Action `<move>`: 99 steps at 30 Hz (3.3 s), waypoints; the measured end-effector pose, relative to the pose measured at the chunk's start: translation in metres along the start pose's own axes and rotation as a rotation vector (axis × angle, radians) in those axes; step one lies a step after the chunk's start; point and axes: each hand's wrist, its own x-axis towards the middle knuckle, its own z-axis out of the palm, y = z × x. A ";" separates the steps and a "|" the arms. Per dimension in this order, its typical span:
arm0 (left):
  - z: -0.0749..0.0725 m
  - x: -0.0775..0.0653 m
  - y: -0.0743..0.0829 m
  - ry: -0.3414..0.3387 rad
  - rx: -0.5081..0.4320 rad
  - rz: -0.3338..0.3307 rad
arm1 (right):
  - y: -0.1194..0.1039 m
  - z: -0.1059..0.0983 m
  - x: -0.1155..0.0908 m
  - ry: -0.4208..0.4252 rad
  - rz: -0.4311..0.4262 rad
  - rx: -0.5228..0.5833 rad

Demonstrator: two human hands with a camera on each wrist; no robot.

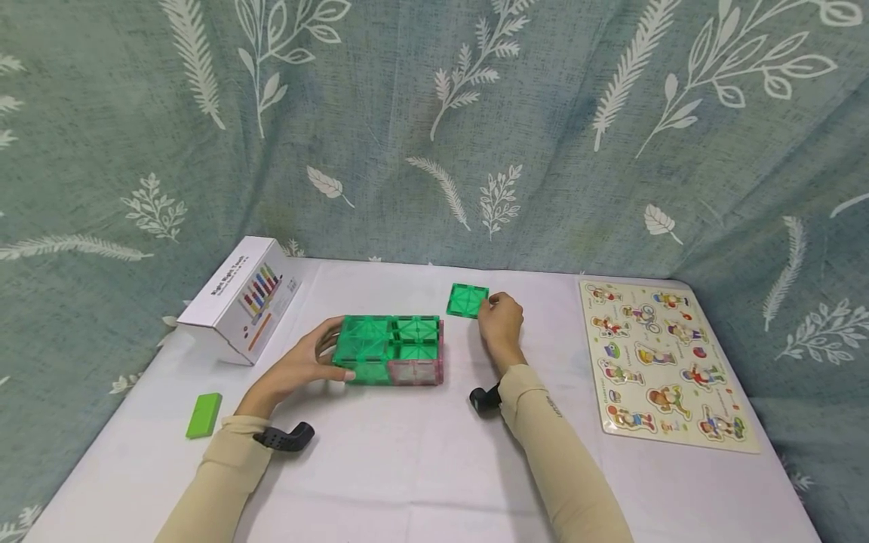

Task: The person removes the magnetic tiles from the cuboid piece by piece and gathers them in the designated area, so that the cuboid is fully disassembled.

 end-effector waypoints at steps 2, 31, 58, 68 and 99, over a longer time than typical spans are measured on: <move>0.000 0.001 0.000 -0.002 0.002 0.004 | 0.001 -0.001 0.001 -0.002 0.004 0.006; -0.001 0.000 0.000 -0.011 -0.008 0.016 | -0.004 -0.023 -0.006 -0.196 0.055 0.034; 0.001 0.000 0.000 0.001 -0.002 -0.008 | -0.039 -0.032 -0.055 -0.596 -0.138 0.062; 0.000 0.001 0.000 0.001 -0.002 -0.004 | -0.043 -0.032 -0.062 -0.641 -0.181 0.027; 0.001 0.001 0.002 -0.002 -0.009 0.002 | -0.042 -0.024 -0.072 -0.638 -0.161 -0.029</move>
